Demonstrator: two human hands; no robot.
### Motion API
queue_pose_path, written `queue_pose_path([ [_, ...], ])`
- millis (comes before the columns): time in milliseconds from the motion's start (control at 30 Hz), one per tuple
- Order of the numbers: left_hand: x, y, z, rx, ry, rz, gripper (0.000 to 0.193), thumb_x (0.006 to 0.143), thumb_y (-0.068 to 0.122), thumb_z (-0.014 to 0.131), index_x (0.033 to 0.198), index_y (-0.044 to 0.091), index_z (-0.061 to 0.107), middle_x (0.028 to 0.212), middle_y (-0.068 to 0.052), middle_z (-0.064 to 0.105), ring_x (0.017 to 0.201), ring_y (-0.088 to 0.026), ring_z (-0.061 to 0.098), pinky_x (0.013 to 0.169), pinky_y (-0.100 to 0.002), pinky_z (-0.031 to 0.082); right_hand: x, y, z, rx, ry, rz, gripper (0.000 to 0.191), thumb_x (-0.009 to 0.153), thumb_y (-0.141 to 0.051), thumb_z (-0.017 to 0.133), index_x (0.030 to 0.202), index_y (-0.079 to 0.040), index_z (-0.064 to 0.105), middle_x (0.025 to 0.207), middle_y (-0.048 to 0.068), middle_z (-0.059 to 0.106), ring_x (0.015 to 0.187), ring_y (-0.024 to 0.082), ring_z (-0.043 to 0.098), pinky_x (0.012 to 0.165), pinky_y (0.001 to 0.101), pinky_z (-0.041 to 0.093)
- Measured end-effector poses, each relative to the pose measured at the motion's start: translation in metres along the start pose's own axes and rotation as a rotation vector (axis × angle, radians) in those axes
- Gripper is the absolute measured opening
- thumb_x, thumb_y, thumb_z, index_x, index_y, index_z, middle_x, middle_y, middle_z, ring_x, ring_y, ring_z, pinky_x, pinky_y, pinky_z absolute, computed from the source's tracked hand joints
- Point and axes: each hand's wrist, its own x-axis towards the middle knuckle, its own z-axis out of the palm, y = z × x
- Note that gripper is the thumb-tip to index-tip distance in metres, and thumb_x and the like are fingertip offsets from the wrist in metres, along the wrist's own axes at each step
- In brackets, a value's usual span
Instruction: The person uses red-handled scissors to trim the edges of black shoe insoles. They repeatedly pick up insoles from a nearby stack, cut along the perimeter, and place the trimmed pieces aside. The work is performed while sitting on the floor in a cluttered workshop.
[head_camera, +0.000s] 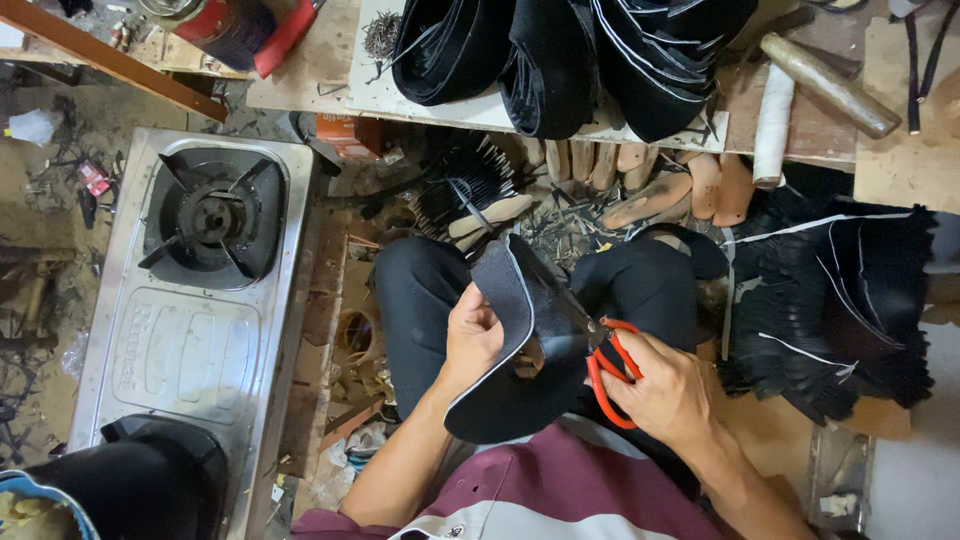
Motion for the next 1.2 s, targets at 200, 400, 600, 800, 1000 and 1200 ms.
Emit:
queue_pose_path([
  [200, -0.003, 0.001, 0.0, 0.003, 0.002, 0.006, 0.052, 0.095, -0.011, 0.07, 0.143, 0.002, 0.054, 0.113, -0.005, 0.071, 0.095, -0.014, 0.07, 0.083, -0.03, 0.059, 0.003, 0.001, 0.003, 0.088, -0.043, -0.014, 0.039, 0.074, -0.025, 0.086, 0.103, -0.005, 0.071, 0.084, 0.012, 0.075, 0.071, 0.032, 0.075, 0.06, 0.0386, 0.059],
  [400, 0.002, 0.005, -0.001, 0.043, 0.034, -0.009, 0.053, 0.093, -0.009, 0.071, 0.142, 0.002, 0.055, 0.119, -0.003, 0.07, 0.104, -0.012, 0.069, 0.091, -0.028, 0.057, 0.006, -0.003, 0.001, 0.054, -0.006, -0.042, 0.041, 0.073, -0.024, 0.085, 0.108, -0.007, 0.072, 0.087, 0.012, 0.075, 0.071, 0.033, 0.075, 0.06, 0.0391, 0.059],
  [600, 0.003, 0.011, 0.003, -0.049, -0.022, -0.065, 0.054, 0.091, -0.006, 0.072, 0.142, 0.003, 0.054, 0.117, -0.005, 0.072, 0.095, -0.014, 0.072, 0.08, -0.03, 0.059, 0.012, -0.008, -0.005, -0.037, -0.015, -0.015, 0.043, 0.072, -0.026, 0.087, 0.108, -0.007, 0.073, 0.089, 0.013, 0.076, 0.07, 0.036, 0.073, 0.057, 0.042, 0.057],
  [800, 0.008, 0.01, -0.001, 0.001, -0.017, -0.055, 0.054, 0.093, -0.008, 0.071, 0.144, 0.002, 0.054, 0.124, -0.005, 0.069, 0.109, -0.013, 0.068, 0.094, -0.027, 0.055, 0.011, -0.002, -0.002, 0.084, -0.021, -0.042, 0.034, 0.077, -0.023, 0.083, 0.105, -0.008, 0.071, 0.084, 0.011, 0.076, 0.072, 0.032, 0.075, 0.061, 0.0376, 0.06],
  [1000, 0.01, 0.01, -0.002, -0.244, 0.091, -0.114, 0.056, 0.091, -0.004, 0.064, 0.145, -0.001, 0.05, 0.125, -0.009, 0.069, 0.111, -0.015, 0.068, 0.098, -0.031, 0.053, 0.013, 0.002, -0.008, -0.015, 0.035, -0.172, 0.043, 0.073, -0.027, 0.084, 0.107, -0.004, 0.069, 0.092, 0.013, 0.074, 0.075, 0.034, 0.073, 0.064, 0.0409, 0.059],
  [1200, 0.009, 0.011, 0.001, -0.292, 0.03, -0.236, 0.072, 0.09, -0.008, 0.065, 0.159, 0.002, 0.045, 0.122, -0.008, 0.066, 0.1, -0.014, 0.062, 0.096, -0.03, 0.049, 0.014, -0.005, -0.016, -0.218, 0.053, -0.069, 0.049, 0.065, -0.041, 0.089, 0.096, -0.008, 0.072, 0.09, 0.008, 0.076, 0.063, 0.032, 0.071, 0.057, 0.0404, 0.055],
])
